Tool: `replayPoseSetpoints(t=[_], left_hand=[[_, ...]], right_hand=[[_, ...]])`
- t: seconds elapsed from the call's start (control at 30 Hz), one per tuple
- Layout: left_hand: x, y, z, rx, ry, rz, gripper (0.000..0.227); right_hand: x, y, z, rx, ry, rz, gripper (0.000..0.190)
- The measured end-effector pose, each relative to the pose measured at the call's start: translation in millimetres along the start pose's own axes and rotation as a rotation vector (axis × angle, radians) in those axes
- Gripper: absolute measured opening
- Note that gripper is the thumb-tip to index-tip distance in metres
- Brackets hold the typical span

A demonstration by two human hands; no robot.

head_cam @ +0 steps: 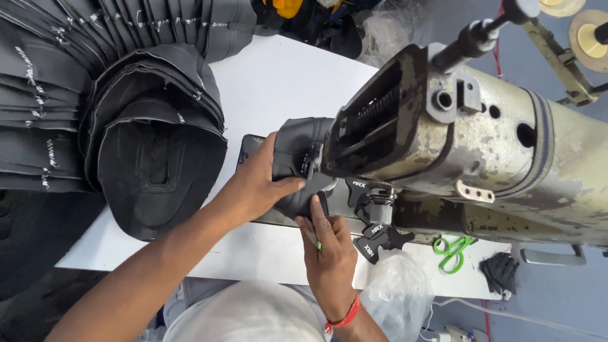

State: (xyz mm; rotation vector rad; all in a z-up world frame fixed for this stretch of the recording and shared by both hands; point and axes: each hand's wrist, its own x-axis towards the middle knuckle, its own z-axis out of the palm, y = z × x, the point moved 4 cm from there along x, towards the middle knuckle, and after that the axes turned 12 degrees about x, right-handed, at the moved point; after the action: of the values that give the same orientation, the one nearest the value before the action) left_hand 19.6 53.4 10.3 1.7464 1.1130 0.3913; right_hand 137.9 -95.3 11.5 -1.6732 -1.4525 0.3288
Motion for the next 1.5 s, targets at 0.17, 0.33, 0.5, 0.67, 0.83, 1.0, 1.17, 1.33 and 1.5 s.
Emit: replayPoseSetpoints(t=[0.17,0.33,0.5,0.67,0.83,1.0,1.17,1.33,1.5], left_hand=[[6.5,-1.3,6.0,-0.167,-0.033,0.018,0.075],[8.7,-11.0,21.2,-0.66,-0.007,0.081,0.071],[8.6,-5.7,20.0,-0.704,0.018,0.033,0.071],[3.0,-3.7,16.2,-0.463,0.087,-0.028,0.067],[16.9,-15.6,11.6,-0.358,0.077,0.003,0.067],[23.3,-60.1,17.5,-0.479,0.05,-0.16,0.045],[-56.0,-33.2,36.8,-0.154,0.053,-0.237,0.051],[-80.1,3.5,14.6,-0.229,-0.07,0.024,0.037],[-48.9,45.6,-53.6,0.288,0.476,0.595,0.019]], right_hand=[[15.9,-1.7,-8.1,0.014,0.013,-0.004,0.047],[29.6,-1.1,-16.2,0.002,0.009,0.019,0.043],[35.1,-4.3,-18.1,-0.03,0.02,-0.02,0.042],[37.5,0.1,-19.5,-0.018,-0.008,0.004,0.043],[34.9,4.4,-16.3,0.003,-0.005,-0.01,0.044],[34.1,13.7,-26.8,0.042,-0.016,-0.041,0.049],[33.3,9.3,-35.8,-0.047,-0.014,-0.175,0.056],[25.6,20.5,-18.6,-0.147,-0.183,-0.156,0.069],[25.4,8.3,-17.2,-0.171,-0.122,-0.192,0.066]])
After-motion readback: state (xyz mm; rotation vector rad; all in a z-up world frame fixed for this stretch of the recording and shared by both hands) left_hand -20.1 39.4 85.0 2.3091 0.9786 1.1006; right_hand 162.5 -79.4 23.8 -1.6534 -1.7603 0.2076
